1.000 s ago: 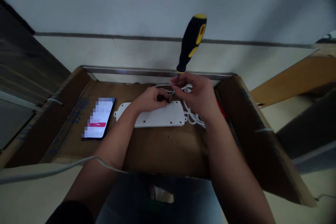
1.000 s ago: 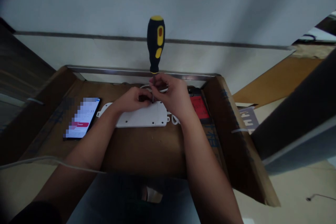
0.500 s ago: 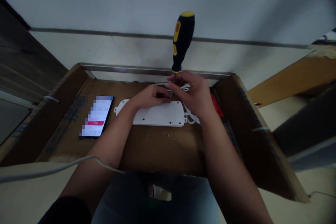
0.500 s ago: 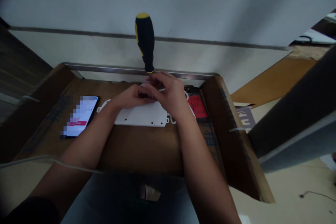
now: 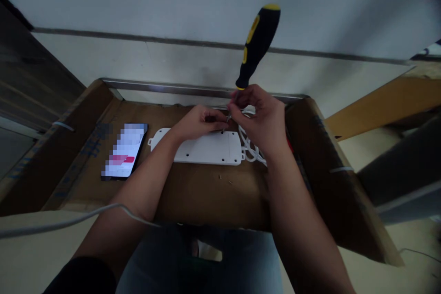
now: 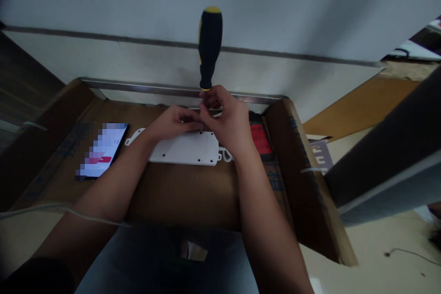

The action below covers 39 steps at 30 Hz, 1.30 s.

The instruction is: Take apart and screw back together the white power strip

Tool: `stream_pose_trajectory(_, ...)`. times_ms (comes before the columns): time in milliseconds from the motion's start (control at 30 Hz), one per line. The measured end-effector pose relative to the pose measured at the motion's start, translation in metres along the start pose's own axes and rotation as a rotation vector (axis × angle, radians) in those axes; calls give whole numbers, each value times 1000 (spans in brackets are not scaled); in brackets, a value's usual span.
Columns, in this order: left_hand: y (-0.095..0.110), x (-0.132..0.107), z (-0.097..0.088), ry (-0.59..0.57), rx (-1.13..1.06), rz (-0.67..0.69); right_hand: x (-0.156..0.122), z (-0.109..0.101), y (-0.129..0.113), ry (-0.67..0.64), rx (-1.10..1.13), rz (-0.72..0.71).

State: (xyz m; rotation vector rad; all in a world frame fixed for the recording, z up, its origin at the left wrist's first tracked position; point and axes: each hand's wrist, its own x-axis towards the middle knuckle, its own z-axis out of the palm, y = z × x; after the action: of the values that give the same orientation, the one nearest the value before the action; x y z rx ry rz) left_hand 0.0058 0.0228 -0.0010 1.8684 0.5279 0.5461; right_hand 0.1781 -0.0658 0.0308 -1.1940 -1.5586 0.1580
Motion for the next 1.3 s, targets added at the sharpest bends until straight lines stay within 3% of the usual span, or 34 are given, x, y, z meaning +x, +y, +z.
stream_pose_trajectory(267, -2, 3, 6, 96, -61, 11, 0, -2, 0, -24, -73, -24)
stream_pose_trajectory(433, 2, -1, -4, -59, -3, 32, 0, -4, 2, -47, -99, -77)
stream_pose_trajectory(567, 2, -3, -10, -170, 148, -58, 0, -3, 3, -45, -124, -129)
stream_pose_trajectory(867, 0, -2, -8, -144, 272, -131, 0, -2, 2, -45, -110, -91)
stream_pose_trajectory(1300, 0, -1, -9, -166, 324, -122, 0, -1, 3, -28, -91, -99)
